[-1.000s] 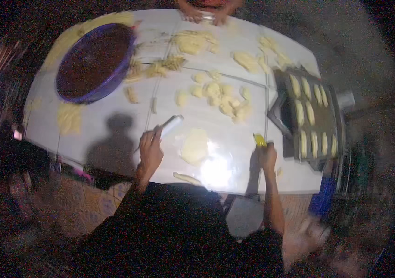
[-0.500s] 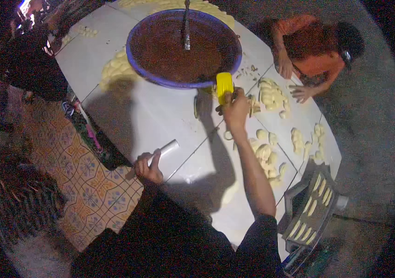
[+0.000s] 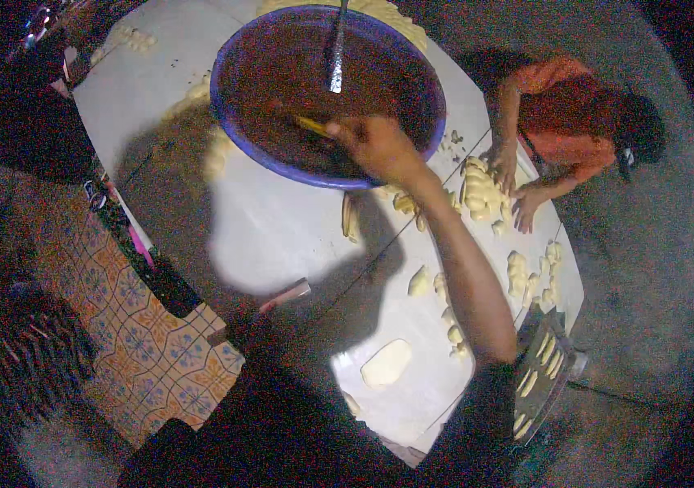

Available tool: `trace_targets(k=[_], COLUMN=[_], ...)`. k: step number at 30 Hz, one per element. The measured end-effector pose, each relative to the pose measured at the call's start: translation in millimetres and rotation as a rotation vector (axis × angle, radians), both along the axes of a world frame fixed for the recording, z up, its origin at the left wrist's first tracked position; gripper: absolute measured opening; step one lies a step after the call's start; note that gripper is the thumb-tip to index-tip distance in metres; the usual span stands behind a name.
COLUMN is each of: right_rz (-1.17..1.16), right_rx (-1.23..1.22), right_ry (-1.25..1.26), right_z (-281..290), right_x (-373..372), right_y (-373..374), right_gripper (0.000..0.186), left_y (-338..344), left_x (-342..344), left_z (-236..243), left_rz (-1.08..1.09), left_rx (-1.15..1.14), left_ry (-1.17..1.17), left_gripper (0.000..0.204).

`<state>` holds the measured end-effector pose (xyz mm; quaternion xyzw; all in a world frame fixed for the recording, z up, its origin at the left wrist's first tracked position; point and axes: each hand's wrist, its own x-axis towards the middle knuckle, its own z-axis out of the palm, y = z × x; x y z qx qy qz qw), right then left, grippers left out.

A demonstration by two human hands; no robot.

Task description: The person flattens dough balls using a rolling pin and by hand, spreads chocolate filling with a spatula, adds banana slices, rolls the dough closed, and arranges the assembled pastries onto a baking tray.

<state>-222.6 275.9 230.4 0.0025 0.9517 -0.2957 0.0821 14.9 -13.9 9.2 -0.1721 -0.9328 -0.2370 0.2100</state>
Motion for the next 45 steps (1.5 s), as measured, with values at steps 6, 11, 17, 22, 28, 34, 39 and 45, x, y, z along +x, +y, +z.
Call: trace_targets(k=[6, 11, 17, 22, 28, 34, 39, 45], right_rz=[0.298, 0.470, 0.602, 0.578, 0.238, -0.257, -0.433, -0.549], right_rx=[0.655, 0.643, 0.427, 0.230, 0.184, 0.111, 0.215, 0.358], right_ry=[0.086, 0.017, -0.207, 0.051, -0.072, -0.094, 0.225, 0.088], right_z=[-47, -63, 0, 41, 34, -109, -178, -193], right_x=[-40, -55, -28, 28, 229, 461, 494, 529], right_y=[39, 11, -5, 39, 41, -4, -47, -61], right_gripper=[0.023, 0.012, 0.022, 0.020, 0.041, 0.040, 0.039, 0.043], left_y=[8, 4, 7, 11, 3, 18, -15, 6], left_x=[-7, 0, 1, -3, -22, -17, -21, -23], left_z=[-10, 9, 5, -16, -9, -17, -74, -45], left_rz=[-0.018, -0.044, -0.031, 0.034, -0.037, -0.232, -0.238, -0.288], left_rx=[0.064, 0.045, 0.070, 0.050, 0.139, 0.065, 0.210, -0.016], left_ry=[0.125, -0.033, 0.050, 0.158, -0.100, 0.243, 0.066, -0.004], left_gripper=[0.037, 0.039, 0.036, 0.031, 0.025, 0.035, 0.047, 0.053])
